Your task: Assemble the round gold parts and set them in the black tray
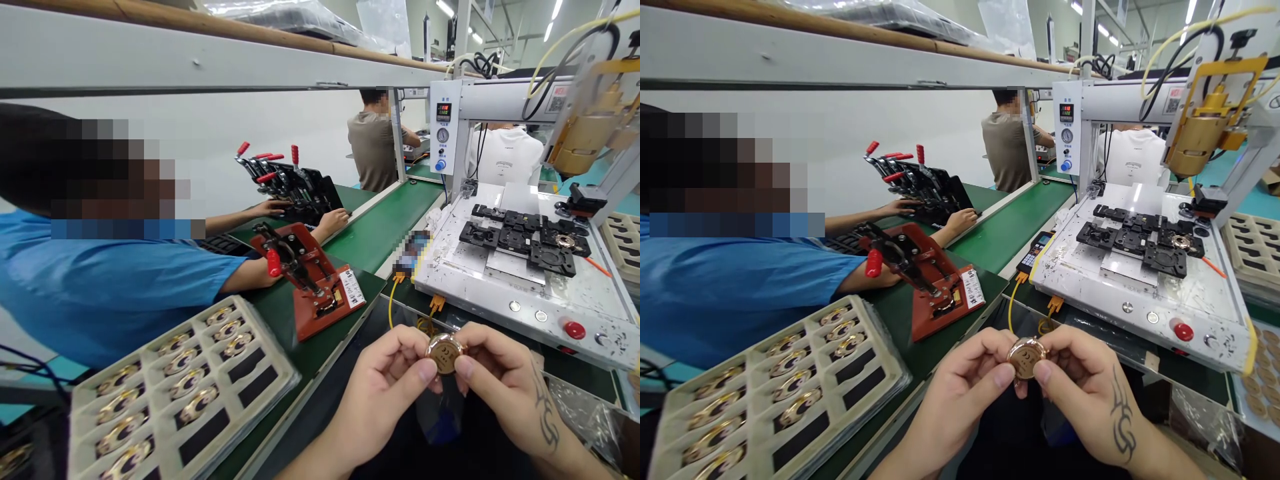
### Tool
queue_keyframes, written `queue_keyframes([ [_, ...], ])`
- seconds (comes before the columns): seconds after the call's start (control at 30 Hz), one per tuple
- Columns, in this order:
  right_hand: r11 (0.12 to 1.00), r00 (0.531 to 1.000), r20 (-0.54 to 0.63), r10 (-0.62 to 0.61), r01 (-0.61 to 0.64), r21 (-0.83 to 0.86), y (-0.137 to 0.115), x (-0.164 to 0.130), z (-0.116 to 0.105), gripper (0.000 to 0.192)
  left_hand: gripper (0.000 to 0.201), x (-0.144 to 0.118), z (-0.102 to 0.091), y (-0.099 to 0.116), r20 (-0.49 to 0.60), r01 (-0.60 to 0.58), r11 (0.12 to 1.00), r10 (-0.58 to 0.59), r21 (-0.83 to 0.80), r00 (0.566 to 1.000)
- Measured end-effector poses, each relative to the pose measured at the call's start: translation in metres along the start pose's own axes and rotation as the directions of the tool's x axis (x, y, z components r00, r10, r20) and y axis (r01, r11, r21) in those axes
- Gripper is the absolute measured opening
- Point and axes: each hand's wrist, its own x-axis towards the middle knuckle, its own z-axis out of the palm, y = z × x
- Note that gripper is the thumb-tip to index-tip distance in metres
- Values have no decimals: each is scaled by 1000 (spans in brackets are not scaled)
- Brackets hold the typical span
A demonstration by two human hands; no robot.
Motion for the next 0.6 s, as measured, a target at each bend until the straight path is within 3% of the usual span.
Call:
queue_keyframes([
  [0.2, 996, 997, -7, -74, 74, -56, -6, 3, 3, 14, 25, 0, -1, 1, -6, -2, 1000, 2, -9, 1000],
  [0.6, 982, 996, -46, -75, 65, -175, -4, 1, 3, 9, 27, -1, -1, 2, -19, 7, 1000, -7, 7, 1000],
])
